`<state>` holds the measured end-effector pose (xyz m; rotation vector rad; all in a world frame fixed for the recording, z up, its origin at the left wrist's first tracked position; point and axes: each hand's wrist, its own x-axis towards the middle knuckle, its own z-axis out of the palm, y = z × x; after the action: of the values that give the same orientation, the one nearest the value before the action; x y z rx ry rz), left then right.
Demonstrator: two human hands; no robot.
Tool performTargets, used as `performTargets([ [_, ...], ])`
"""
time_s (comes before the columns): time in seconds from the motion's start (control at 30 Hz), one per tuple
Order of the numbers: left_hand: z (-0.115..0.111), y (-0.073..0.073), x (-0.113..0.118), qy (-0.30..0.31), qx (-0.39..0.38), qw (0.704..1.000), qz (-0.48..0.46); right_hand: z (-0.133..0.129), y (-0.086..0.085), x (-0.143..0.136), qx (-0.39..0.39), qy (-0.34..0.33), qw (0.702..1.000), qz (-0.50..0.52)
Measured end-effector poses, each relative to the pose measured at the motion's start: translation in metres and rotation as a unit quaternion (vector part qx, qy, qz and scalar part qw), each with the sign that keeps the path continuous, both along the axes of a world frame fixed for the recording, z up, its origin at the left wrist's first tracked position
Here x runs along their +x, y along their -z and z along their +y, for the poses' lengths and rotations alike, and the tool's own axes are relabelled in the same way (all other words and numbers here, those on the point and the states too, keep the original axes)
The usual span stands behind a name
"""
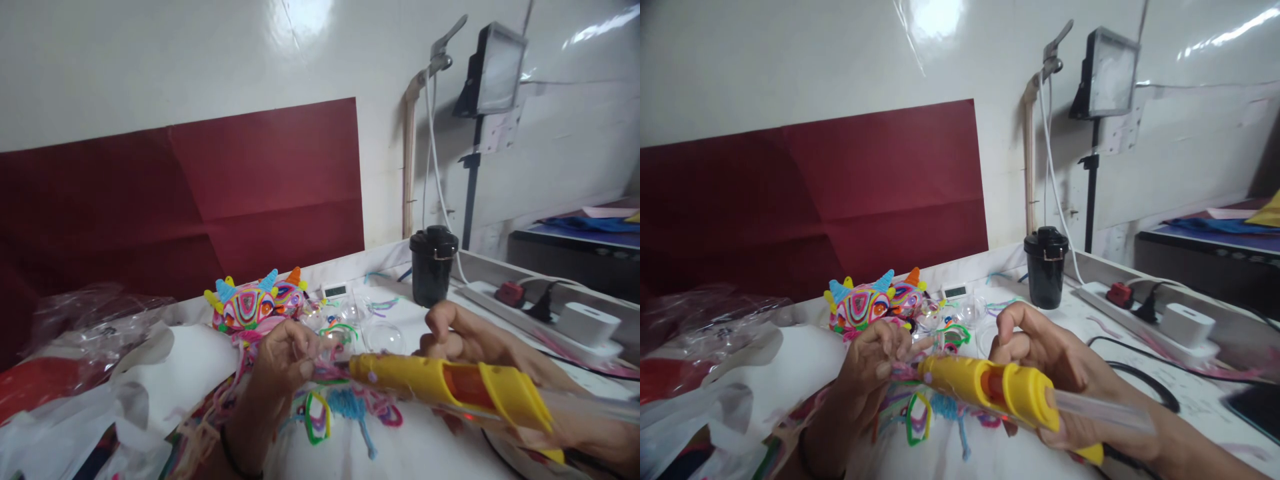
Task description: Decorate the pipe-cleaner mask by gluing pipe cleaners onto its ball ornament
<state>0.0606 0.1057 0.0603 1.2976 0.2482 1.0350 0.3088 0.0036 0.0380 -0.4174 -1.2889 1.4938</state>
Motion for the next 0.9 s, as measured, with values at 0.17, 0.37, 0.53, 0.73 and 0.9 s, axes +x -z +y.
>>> performTargets([
  [0.17,0.0,0.001,0.001,-0.006,0.012,1.0,0.009,0.003,-0.002,-0.002,0.018,0.015,1.0,-0.001],
  [0.37,0.002,0.002,0.001,-0.026,0.021,0.999,0.034,0.004,-0.006,-0.005,0.011,0.018,1.0,0.004],
  [0.53,0.0,0.001,0.002,-0.02,0.019,0.999,0.02,0.0,-0.013,-0.011,-0.001,0.029,1.0,0.008],
  [0.73,-0.002,-0.001,0.001,-0.013,0.009,1.0,0.008,-0.001,-0.013,-0.009,0.01,0.031,0.999,-0.004],
  [0.9,-0.001,0.0,0.0,-0.008,0.013,1.0,0.005,-0.002,-0.019,-0.011,0.023,0.031,0.999,-0.005],
])
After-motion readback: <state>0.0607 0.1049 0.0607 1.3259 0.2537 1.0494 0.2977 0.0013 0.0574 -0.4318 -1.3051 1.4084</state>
